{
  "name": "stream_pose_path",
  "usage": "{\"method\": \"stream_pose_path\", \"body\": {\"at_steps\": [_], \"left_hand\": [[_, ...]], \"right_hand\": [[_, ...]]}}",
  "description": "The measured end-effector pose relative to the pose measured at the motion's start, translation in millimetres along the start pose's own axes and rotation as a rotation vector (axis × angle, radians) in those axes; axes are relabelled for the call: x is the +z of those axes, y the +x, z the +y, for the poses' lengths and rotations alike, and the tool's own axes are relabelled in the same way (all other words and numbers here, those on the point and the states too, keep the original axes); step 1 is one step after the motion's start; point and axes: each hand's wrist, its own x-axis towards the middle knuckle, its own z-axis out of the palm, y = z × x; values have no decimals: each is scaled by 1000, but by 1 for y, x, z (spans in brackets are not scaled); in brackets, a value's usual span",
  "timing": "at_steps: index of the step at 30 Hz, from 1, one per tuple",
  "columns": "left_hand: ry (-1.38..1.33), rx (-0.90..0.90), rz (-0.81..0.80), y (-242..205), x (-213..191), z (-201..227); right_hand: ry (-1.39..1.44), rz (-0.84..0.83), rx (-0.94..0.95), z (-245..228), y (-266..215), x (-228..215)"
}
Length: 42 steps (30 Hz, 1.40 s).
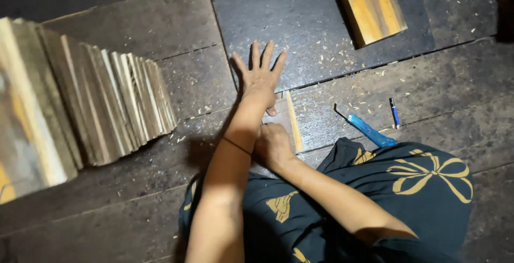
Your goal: Marking and scoring thin wooden boards using a pen and a utility knife in a workshop.
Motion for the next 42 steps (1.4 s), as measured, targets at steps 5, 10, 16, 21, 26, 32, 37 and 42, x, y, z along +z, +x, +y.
{"method": "stream_pose_path", "body": {"at_steps": [5,10,16,21,26,32,37,42], "left_hand": [[-149,17,21,21,26,-13],[-193,19,70,25,41,-13],[-182,34,114,-3,15,-5],[-162,27,213,-22,22,4],[-552,-146,433,-89,44,15],[-1345,-300,616,-165,134,56],[-1325,-322,627,-154,166,50],[-1078,-441,608,-121,194,30]], "right_hand": [[-89,94,-78,1,25,15],[-33,-68,-46,-7,15,7],[90,-232,-48,-17,-43,-25],[217,-463,111,-3,-119,-73],[404,-239,402,29,-66,-110],[442,-299,482,26,-2,-108],[467,-61,503,52,-42,-59],[450,9,642,86,-59,-72]]}}
